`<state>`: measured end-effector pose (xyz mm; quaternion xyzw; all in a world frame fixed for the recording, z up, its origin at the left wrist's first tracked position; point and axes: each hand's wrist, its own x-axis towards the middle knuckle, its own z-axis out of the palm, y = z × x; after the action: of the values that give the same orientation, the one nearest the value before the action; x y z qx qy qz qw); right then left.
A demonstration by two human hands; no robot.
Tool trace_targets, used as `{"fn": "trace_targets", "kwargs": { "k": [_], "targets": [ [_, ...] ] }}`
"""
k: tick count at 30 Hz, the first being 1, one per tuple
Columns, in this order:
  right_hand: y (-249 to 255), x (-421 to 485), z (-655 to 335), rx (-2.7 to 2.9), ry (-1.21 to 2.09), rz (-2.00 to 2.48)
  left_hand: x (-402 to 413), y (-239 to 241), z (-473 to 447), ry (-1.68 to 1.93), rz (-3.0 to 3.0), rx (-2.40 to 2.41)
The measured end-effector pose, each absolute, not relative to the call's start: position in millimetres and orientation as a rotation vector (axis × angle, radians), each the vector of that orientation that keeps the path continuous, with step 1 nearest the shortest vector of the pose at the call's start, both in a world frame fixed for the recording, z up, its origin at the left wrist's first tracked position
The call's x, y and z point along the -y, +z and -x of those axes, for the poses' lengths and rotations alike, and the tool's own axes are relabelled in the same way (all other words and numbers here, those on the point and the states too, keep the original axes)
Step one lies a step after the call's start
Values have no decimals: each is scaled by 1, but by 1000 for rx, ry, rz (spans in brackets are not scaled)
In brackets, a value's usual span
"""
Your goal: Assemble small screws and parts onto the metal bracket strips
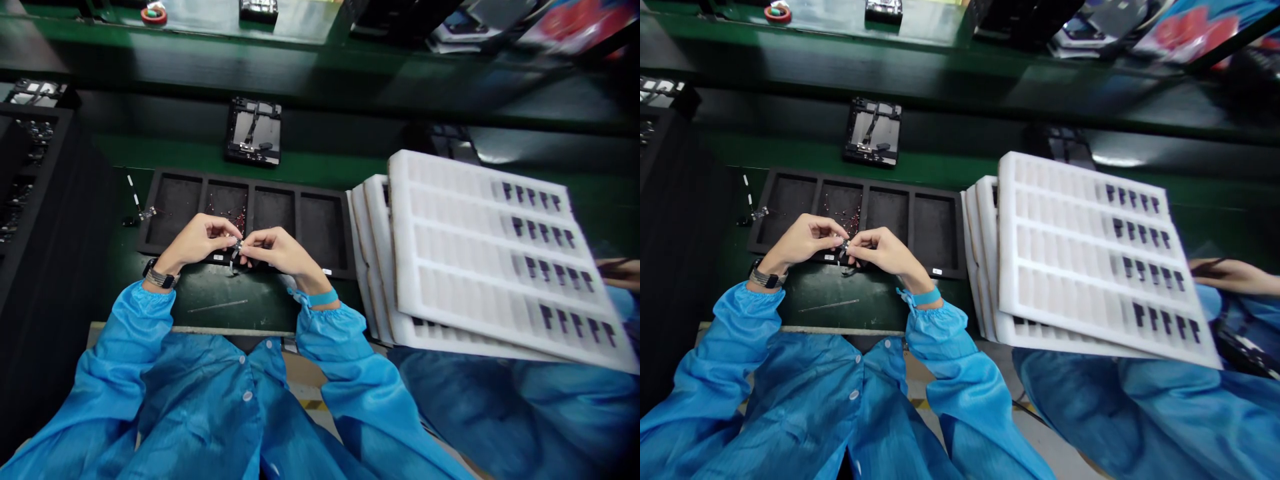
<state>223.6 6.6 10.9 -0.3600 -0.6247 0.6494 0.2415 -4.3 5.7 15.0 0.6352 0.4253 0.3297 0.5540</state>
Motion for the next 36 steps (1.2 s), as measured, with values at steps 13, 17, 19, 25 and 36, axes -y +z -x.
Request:
{"fn": "trace_targets", "kwargs": {
  "k": [13, 17, 19, 25, 36],
  "targets": [
    [7, -3, -223, 1645, 1697, 1013, -5, 17, 4, 789, -1429, -991],
    [6, -3, -222, 1661, 1672, 1007, -4, 16, 3, 785, -1425, -983],
    [6, -2, -221, 1672, 1664, 1019, -4, 15, 2, 784, -1427, -988],
    [12, -6, -226, 1737, 1521, 1030, -4, 22, 8, 796, -1375, -964],
    [6, -74, -186, 1920, 1021, 1354, -26, 21, 97, 1677, -669, -904]
  ]
}}
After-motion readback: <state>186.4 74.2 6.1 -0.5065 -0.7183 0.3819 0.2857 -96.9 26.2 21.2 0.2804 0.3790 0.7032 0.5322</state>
